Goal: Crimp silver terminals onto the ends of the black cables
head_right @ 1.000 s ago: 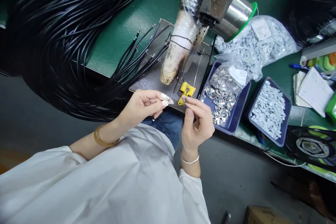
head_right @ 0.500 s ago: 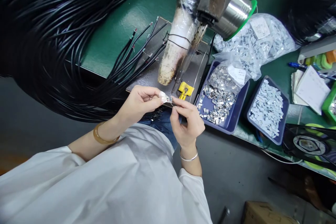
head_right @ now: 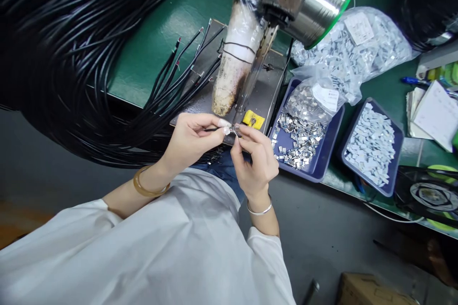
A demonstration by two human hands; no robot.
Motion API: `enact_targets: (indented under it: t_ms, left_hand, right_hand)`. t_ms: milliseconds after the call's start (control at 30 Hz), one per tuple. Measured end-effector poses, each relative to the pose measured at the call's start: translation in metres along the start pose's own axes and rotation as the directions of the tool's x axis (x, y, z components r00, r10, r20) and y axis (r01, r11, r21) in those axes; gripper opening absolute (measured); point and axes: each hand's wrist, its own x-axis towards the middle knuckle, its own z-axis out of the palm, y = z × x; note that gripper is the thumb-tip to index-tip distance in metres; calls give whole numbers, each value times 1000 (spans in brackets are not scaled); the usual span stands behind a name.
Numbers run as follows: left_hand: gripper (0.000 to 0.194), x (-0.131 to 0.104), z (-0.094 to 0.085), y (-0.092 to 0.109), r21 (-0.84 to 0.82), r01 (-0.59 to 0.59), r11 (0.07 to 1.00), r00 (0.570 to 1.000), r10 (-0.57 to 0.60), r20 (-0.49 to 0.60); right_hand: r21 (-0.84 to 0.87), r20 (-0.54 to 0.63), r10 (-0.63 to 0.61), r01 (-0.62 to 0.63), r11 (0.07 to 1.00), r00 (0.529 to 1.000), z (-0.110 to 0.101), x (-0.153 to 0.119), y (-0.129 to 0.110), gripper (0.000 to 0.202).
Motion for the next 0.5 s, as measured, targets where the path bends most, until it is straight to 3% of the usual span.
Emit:
enact_targets:
  t_ms: [233, 500]
  left_hand:
    - [12, 1, 1, 4, 1, -51, 999, 998, 51, -35]
    - [12, 1, 0, 1, -8, -18, 1000, 1000, 18, 3]
  right_hand:
    - [-3, -18, -51, 51, 999, 999, 0, 4, -3, 20]
    - [-27, -10, -58, 57, 998, 998, 0, 5, -1, 20]
